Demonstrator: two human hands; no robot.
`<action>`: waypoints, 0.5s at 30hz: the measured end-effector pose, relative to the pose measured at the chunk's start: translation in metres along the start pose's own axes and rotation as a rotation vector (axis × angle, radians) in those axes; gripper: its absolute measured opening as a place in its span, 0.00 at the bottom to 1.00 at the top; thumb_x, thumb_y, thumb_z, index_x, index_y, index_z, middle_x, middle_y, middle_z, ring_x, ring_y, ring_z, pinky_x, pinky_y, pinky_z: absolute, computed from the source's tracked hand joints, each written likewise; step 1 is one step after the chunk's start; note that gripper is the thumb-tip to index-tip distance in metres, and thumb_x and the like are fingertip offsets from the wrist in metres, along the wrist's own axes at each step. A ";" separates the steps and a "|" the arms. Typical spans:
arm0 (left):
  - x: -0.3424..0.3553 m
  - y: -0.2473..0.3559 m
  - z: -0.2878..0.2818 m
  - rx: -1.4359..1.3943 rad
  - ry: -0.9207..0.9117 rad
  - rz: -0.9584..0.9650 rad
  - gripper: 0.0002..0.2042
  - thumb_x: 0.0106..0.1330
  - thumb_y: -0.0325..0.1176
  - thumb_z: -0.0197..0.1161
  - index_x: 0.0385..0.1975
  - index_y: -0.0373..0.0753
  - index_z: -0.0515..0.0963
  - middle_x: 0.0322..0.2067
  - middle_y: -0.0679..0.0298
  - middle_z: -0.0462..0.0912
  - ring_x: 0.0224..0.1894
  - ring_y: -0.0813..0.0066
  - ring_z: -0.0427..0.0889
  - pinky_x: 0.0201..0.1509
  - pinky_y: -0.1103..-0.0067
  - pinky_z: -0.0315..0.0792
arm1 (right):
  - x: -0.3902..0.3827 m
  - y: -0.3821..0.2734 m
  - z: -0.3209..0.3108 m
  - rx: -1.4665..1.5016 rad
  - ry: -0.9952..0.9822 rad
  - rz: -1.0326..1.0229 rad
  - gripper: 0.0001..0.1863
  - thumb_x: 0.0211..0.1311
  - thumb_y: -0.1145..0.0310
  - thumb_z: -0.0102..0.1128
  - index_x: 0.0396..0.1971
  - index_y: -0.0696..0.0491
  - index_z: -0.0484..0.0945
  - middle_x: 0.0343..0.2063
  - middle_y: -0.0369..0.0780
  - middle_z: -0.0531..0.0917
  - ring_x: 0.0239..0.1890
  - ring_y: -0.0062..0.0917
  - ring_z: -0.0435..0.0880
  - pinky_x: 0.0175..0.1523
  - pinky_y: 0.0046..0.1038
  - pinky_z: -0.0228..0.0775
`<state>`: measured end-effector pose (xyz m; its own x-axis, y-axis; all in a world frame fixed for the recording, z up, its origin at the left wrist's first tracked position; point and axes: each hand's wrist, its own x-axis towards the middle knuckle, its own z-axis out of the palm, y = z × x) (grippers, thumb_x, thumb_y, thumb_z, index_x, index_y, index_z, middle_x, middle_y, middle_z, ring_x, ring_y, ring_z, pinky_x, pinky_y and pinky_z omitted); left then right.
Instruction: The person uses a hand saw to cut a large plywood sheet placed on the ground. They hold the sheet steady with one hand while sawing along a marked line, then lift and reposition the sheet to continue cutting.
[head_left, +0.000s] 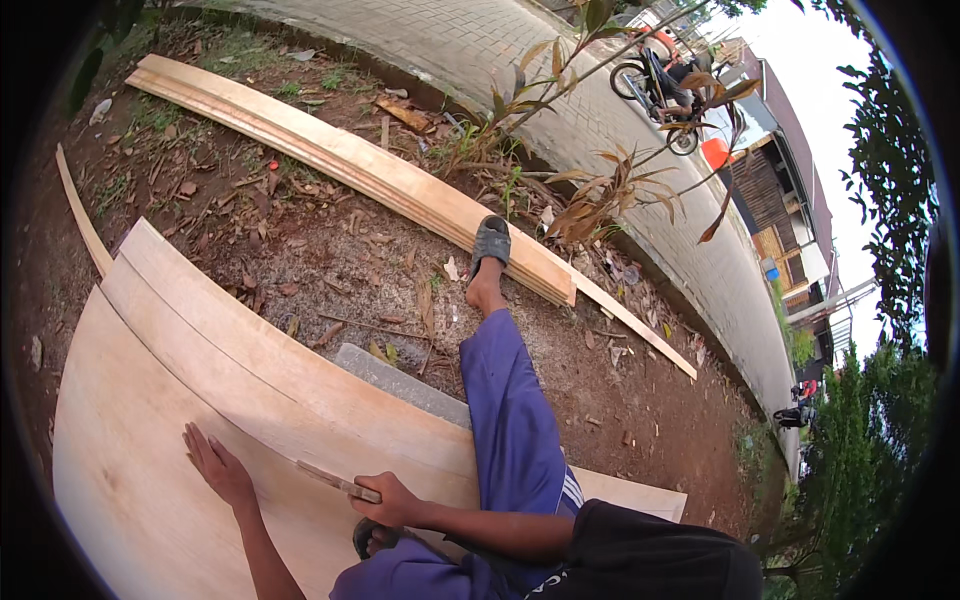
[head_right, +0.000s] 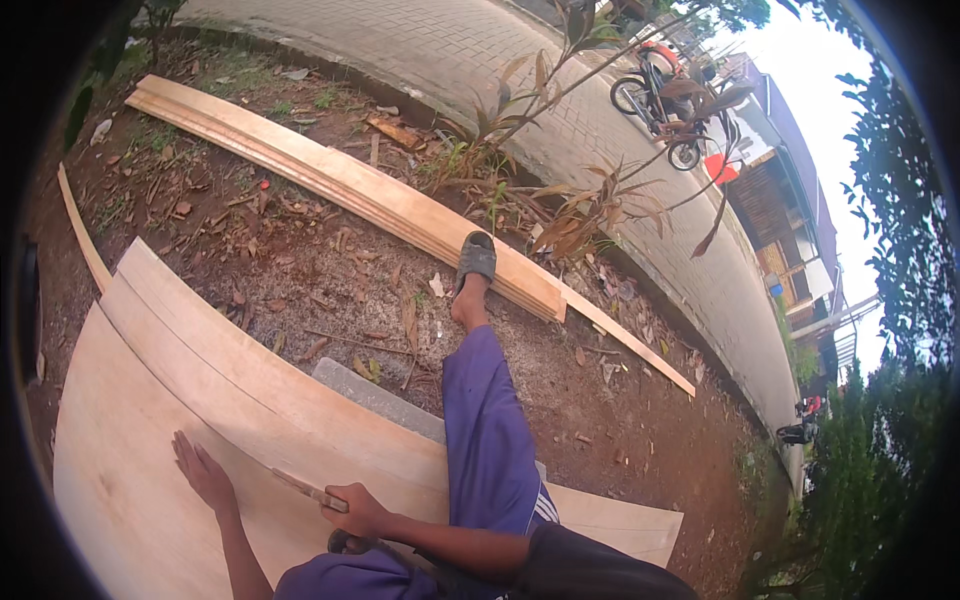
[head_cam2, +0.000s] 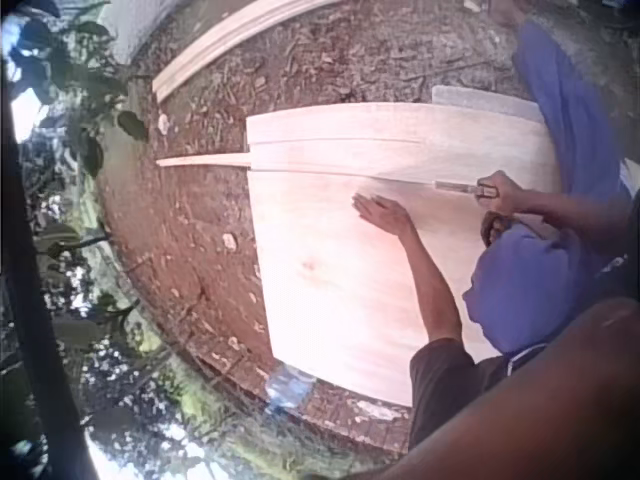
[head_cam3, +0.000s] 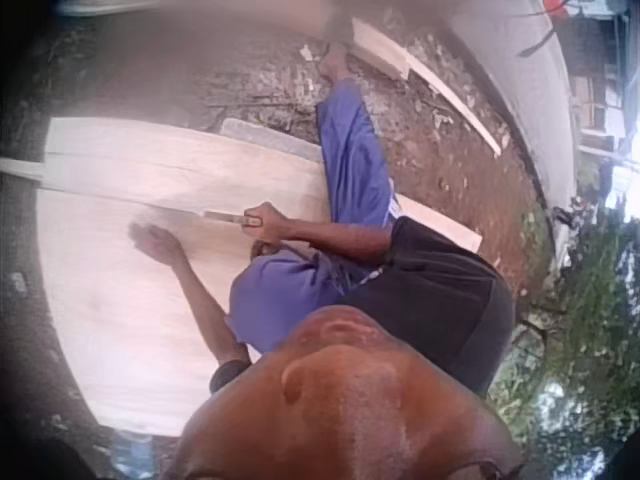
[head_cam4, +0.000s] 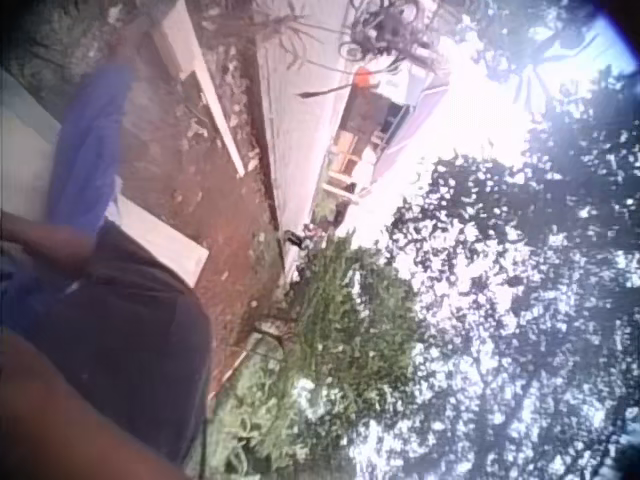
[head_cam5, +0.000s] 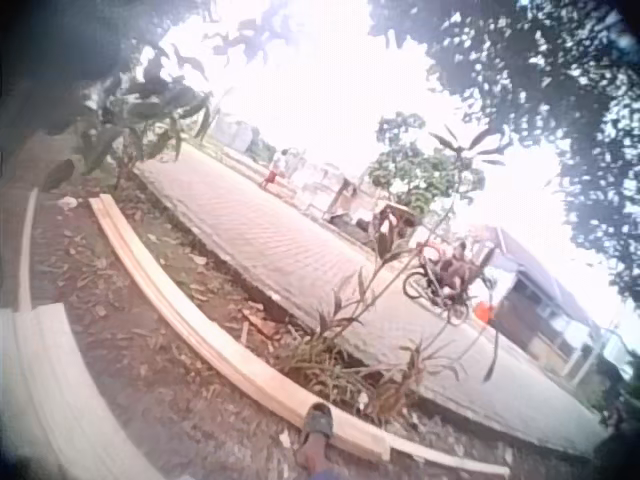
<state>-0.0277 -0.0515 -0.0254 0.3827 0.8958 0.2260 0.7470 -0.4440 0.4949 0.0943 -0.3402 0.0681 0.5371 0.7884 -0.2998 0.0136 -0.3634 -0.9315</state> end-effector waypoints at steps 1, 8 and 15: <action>0.000 -0.002 -0.010 -0.017 0.036 0.008 0.21 0.82 0.34 0.46 0.70 0.34 0.69 0.72 0.53 0.68 0.76 0.52 0.62 0.79 0.56 0.54 | 0.004 0.012 0.004 0.030 -0.014 -0.044 0.10 0.64 0.70 0.64 0.27 0.58 0.75 0.17 0.45 0.77 0.19 0.26 0.74 0.29 0.33 0.67; -0.073 0.053 -0.047 -0.386 -0.068 -0.174 0.19 0.78 0.29 0.52 0.65 0.31 0.70 0.70 0.48 0.69 0.73 0.47 0.66 0.80 0.56 0.54 | -0.013 0.005 -0.003 -0.020 0.068 -0.041 0.08 0.63 0.69 0.63 0.31 0.59 0.79 0.19 0.43 0.77 0.23 0.21 0.74 0.31 0.32 0.67; -0.147 0.049 -0.043 -0.022 -0.657 -0.028 0.34 0.74 0.47 0.58 0.76 0.40 0.59 0.76 0.47 0.56 0.78 0.46 0.53 0.78 0.50 0.48 | -0.013 0.005 0.007 -0.001 0.244 0.059 0.10 0.62 0.69 0.66 0.31 0.62 0.81 0.20 0.45 0.81 0.26 0.17 0.75 0.33 0.32 0.68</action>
<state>-0.0711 -0.2035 0.0019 0.6207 0.7051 -0.3429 0.7528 -0.4139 0.5118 0.0808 -0.3488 0.0661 0.7245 0.6232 -0.2946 -0.0225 -0.4058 -0.9137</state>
